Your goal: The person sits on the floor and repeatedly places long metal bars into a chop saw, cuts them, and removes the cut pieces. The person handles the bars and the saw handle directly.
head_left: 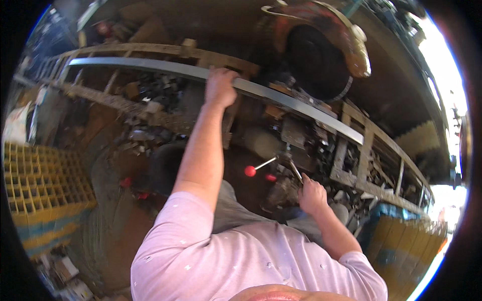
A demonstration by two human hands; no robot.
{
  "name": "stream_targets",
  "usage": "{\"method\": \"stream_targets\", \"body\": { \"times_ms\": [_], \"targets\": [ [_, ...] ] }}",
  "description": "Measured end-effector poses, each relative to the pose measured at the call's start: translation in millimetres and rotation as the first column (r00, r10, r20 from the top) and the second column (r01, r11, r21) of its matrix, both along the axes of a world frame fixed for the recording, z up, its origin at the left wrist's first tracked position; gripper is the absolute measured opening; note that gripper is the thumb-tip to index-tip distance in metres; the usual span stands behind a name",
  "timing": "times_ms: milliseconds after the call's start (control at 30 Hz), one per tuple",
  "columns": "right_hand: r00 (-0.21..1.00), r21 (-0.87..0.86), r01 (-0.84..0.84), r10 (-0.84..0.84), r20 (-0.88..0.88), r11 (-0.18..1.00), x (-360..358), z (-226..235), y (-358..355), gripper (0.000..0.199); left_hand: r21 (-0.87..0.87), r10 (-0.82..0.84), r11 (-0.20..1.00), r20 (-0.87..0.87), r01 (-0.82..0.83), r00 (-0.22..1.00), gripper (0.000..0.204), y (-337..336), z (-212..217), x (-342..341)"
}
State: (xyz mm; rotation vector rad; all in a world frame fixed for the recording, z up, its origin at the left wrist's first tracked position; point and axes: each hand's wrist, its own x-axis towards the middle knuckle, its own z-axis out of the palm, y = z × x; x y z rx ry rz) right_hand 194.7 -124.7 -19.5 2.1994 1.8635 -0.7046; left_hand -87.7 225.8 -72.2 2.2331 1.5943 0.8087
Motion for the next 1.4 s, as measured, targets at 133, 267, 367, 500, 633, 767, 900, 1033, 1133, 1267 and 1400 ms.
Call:
{"method": "stream_targets", "body": {
  "times_ms": [133,267,367,500,633,767,900,1033,1133,1267,1400],
  "targets": [
    [0.975,-0.166,0.053,-0.087,-0.204,0.985,39,-122,-21,0.067,0.146,-0.035,0.989,0.011,0.033,0.999,0.041,3,-7,3],
    [0.920,-0.334,0.124,-0.235,-0.313,0.934,-17,-193,4,0.093,0.153,-0.065,0.986,-0.009,0.065,0.998,0.042,6,-4,11],
    [0.935,-0.292,0.041,-0.139,-0.326,0.956,-42,-171,17,0.100,0.115,-0.066,0.991,-0.049,0.072,0.997,0.044,6,-2,6],
    [0.971,-0.368,-0.214,0.157,-0.178,0.905,-50,-105,1,0.087,0.134,-0.028,0.990,-0.092,0.040,0.995,0.045,2,3,2],
    [0.875,0.221,-0.255,0.322,-0.361,0.941,-42,14,-3,0.079,0.214,-0.029,0.976,-0.031,0.035,0.999,0.042,-44,43,12],
    [0.999,0.335,-0.053,0.050,0.020,0.941,-24,16,23,0.075,-0.173,-0.185,0.968,0.000,0.182,0.983,0.039,-127,85,38],
    [0.992,-0.107,0.078,-0.088,-0.092,0.991,-10,1,36,0.069,-0.586,-0.484,0.775,-0.308,0.238,0.819,0.051,-202,72,43],
    [0.981,-0.019,0.080,-0.082,-0.176,0.997,0,-14,27,0.060,-0.671,-0.538,0.721,-0.386,0.173,0.749,0.062,-234,60,46],
    [0.967,0.074,0.088,-0.068,-0.245,0.993,13,-47,18,0.053,-0.674,-0.616,0.704,-0.420,0.225,0.666,0.061,-229,98,64],
    [0.964,0.086,0.063,-0.038,-0.263,0.994,14,-55,18,0.056,-0.715,-0.702,0.635,-0.373,0.294,0.607,0.056,-204,103,69],
    [1.000,-0.047,-0.017,0.016,-0.008,0.999,28,-5,39,0.077,-0.351,-0.257,0.920,-0.212,0.171,0.943,0.050,-153,84,70]
  ]
}}
